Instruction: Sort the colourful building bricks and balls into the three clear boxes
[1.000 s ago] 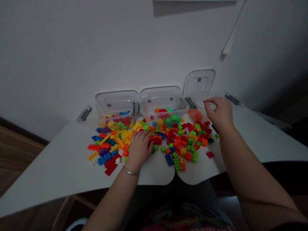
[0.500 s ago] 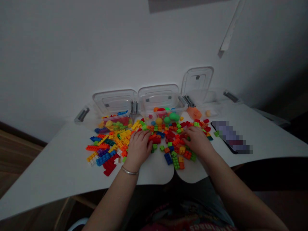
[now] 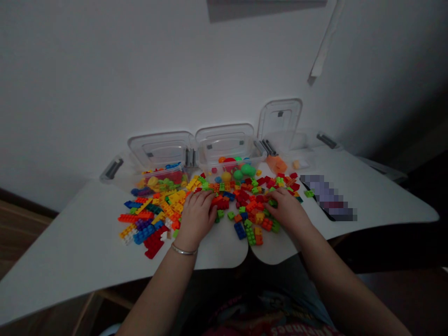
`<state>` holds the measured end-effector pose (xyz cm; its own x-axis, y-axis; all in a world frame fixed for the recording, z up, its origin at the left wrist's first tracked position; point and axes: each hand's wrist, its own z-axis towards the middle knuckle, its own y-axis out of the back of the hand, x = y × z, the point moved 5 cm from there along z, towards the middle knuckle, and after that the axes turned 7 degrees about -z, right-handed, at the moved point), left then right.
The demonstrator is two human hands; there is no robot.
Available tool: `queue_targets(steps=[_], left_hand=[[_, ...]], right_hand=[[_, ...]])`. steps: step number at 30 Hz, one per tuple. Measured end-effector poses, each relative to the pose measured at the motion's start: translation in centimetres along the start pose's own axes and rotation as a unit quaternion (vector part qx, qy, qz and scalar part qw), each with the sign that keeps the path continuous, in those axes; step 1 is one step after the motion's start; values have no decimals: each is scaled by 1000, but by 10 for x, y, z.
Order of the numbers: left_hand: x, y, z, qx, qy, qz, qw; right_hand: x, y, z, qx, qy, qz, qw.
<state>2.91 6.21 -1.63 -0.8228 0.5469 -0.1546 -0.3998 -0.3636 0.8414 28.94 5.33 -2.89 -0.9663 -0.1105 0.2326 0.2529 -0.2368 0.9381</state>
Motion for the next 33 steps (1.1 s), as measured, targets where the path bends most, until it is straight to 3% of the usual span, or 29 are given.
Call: queue_targets(steps=[7,13,27,30,33], left_hand=[[0,-1,-1,4,3,7,1000],[0,0,-1,6,4,3,1000],[1,-3,-2,7,-5,3,1000],[2,-4,-2,6,-5,3,1000],[1,-4,-1,13,-7,8,1000]], right_hand=[[-2,3,4,-62,26,95,993],[-10,2,5,-74,19,156,985],[-15,2,0,-87,31,158,983],[-23,12,1,-124,-3,193,973],[-38,26,6,-187,-80,256,945]])
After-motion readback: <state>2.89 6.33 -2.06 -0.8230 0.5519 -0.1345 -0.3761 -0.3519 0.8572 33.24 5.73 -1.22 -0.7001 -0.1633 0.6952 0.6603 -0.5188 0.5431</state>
